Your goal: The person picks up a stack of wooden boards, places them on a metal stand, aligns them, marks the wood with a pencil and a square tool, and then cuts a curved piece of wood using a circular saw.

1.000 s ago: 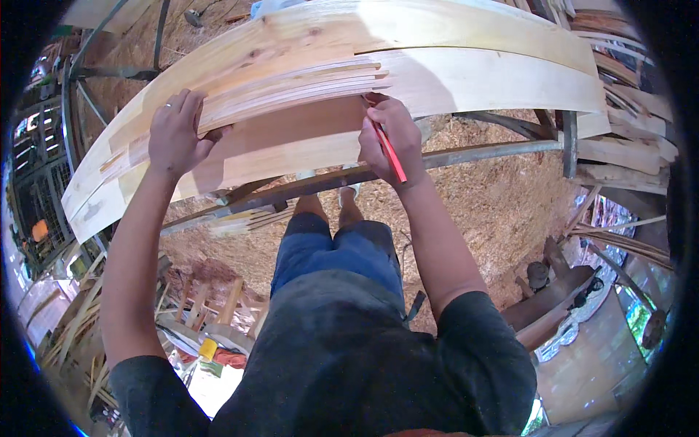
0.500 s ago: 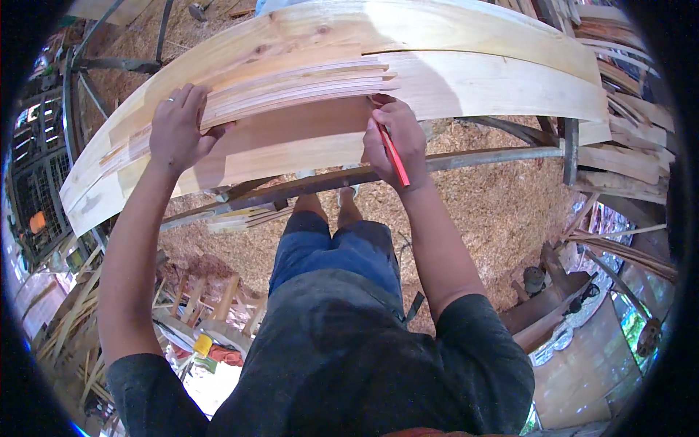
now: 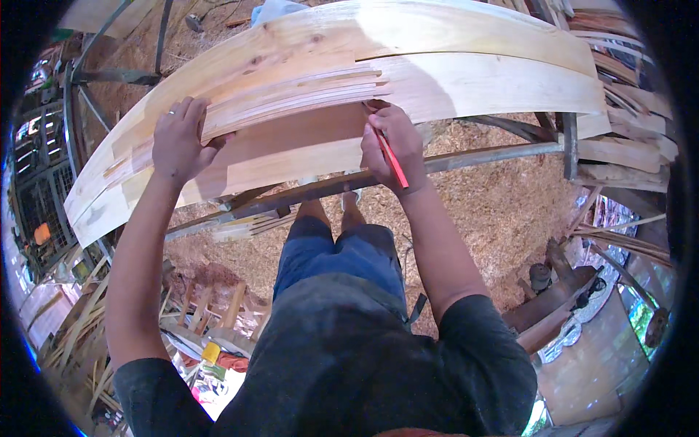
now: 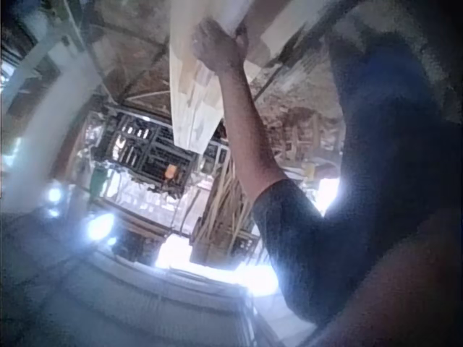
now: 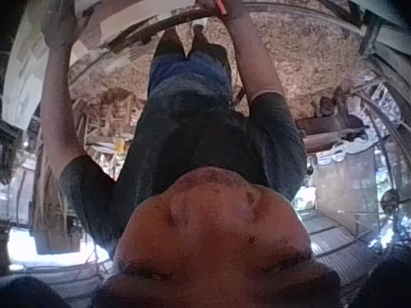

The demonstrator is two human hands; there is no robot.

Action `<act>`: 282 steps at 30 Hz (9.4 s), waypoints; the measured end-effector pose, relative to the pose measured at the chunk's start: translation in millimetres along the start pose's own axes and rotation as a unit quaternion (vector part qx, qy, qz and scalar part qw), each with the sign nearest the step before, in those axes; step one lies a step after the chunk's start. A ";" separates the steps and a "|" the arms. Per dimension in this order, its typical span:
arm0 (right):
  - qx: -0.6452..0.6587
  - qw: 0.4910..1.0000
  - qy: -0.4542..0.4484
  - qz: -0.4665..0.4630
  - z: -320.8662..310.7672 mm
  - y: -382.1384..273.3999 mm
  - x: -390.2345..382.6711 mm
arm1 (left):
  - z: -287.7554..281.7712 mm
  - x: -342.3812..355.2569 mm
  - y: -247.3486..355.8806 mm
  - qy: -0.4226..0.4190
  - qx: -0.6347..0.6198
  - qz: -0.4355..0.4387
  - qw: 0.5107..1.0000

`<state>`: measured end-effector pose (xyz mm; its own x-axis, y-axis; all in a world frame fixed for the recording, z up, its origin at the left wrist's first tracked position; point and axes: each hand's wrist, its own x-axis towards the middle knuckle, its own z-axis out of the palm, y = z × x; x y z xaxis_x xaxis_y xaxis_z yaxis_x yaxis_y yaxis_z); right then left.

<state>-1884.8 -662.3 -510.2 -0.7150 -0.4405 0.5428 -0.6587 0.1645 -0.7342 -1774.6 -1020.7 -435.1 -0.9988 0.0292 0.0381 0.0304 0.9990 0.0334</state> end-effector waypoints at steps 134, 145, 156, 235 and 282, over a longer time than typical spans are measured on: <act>-0.117 0.926 -0.335 0.129 53.4 -188.8 22.0 | -17.1 -15.3 -23.2 -0.095 -0.107 -0.051 0.988; -0.164 0.946 0.048 0.276 -34.4 -80.1 47.6 | -20.0 -5.8 -1.0 -0.085 -0.012 -0.052 0.995; -0.226 0.922 -0.078 0.305 -24.9 -25.4 45.9 | 5.5 -13.5 -9.1 0.029 -0.053 -0.022 0.998; -0.213 0.907 -0.301 0.201 16.6 -103.8 97.8 | -18.6 -50.7 -96.2 -0.170 -0.253 0.037 0.952; -0.046 0.488 -0.836 -0.247 198.7 -265.9 -244.9 | 187.7 -761.9 396.2 0.281 -0.294 -0.885 0.227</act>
<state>-1488.0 -773.6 -529.1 0.6759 -0.5385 -0.5032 -0.7166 -0.3205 -0.6195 -1008.5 -640.6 -638.3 0.6913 -0.5744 -0.4383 -0.2364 -0.7531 0.6140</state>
